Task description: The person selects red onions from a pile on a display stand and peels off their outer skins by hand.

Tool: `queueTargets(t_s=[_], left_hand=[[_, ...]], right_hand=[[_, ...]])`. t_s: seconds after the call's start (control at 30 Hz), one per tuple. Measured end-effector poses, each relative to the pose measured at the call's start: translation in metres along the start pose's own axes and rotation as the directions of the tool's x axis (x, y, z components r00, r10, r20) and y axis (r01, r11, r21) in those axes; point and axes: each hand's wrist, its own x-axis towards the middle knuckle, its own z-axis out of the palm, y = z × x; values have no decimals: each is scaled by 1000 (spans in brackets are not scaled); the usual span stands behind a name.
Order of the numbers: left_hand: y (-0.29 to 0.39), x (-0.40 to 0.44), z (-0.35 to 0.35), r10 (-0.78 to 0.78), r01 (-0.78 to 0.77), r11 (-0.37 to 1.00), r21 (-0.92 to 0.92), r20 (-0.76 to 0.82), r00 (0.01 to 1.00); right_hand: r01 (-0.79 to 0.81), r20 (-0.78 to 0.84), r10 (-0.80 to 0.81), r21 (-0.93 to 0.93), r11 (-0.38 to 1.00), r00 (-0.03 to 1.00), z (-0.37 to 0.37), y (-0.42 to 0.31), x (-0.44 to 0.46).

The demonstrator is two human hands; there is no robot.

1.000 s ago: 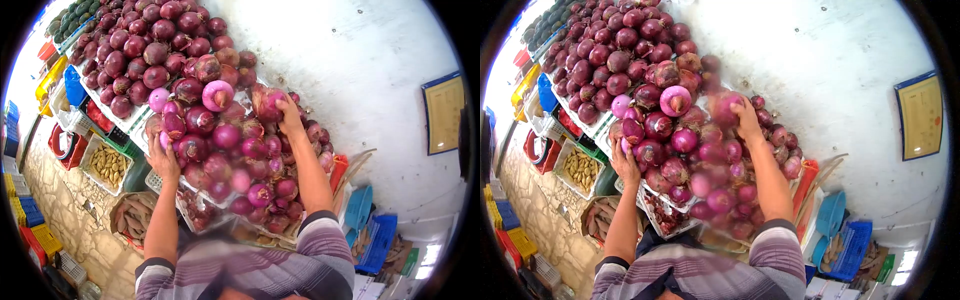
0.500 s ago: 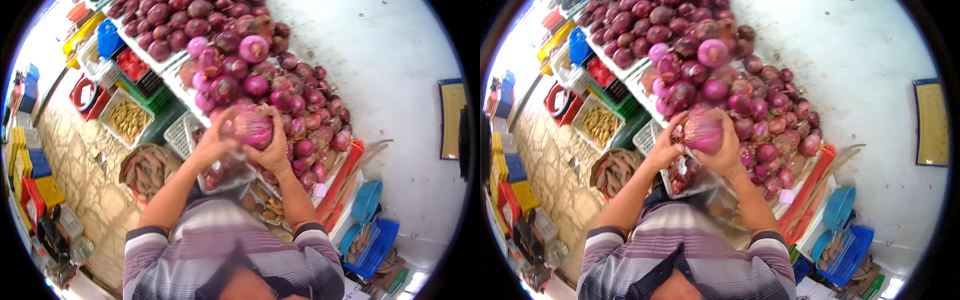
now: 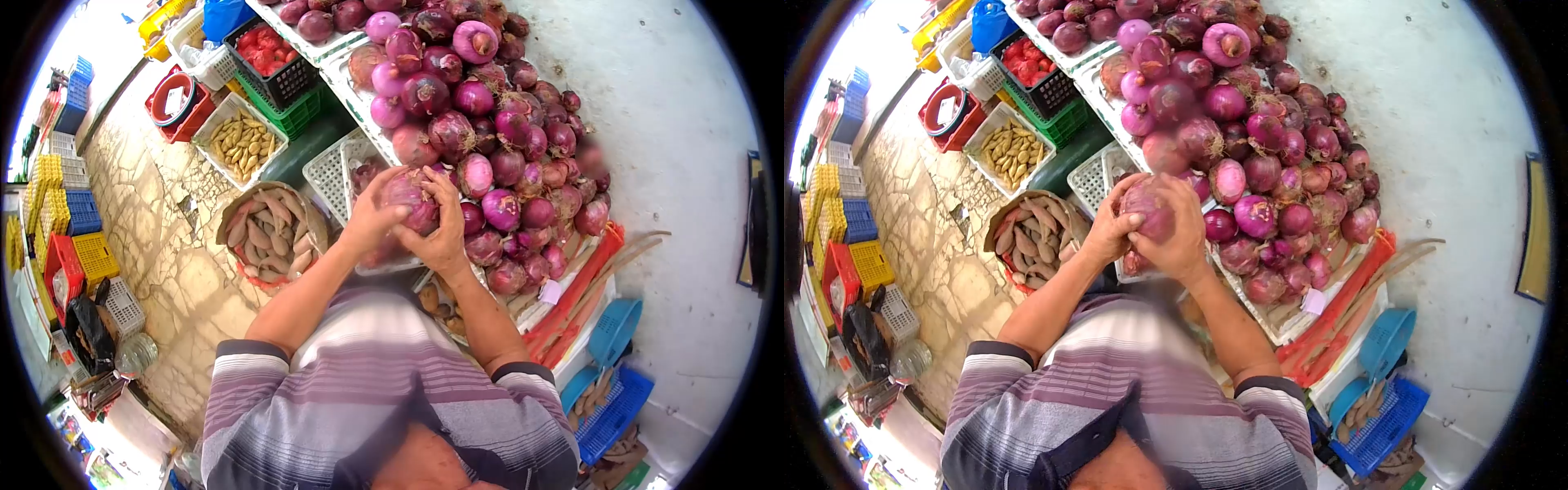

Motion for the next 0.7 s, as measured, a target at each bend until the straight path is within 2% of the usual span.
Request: queueTargets(t_s=[0.07,0.17,0.27,0.3,0.37,0.47,0.6,0.7], left_hand=[[0,-5,3,-14,14,999,-49,-13,1000],[-10,-9,0,-9,1,984,-178,-48,999],[-3,-15,6,-41,23,948,-318,-51,998],[2,-16,7,-56,37,932,-360,-43,998],[5,-19,5,-107,101,908,-406,9,994],[6,-21,0,-199,206,888,-412,58,978],[2,-25,-11,-310,351,800,-486,166,936],[-5,-23,-20,-327,383,801,-460,201,924]], right_hand=[[8,-90,-3,52,999,996,5,-7,-4],[100,-132,-99,-3,995,986,11,3,-10],[88,-173,-66,121,989,983,14,-3,-12],[39,-203,16,262,964,979,13,-3,-13],[-48,-220,193,534,844,956,12,-4,-20],[-69,-127,399,895,442,908,1,1,-29],[-140,100,539,990,34,836,-23,4,-34],[-223,75,553,953,205,830,-29,11,-45]])
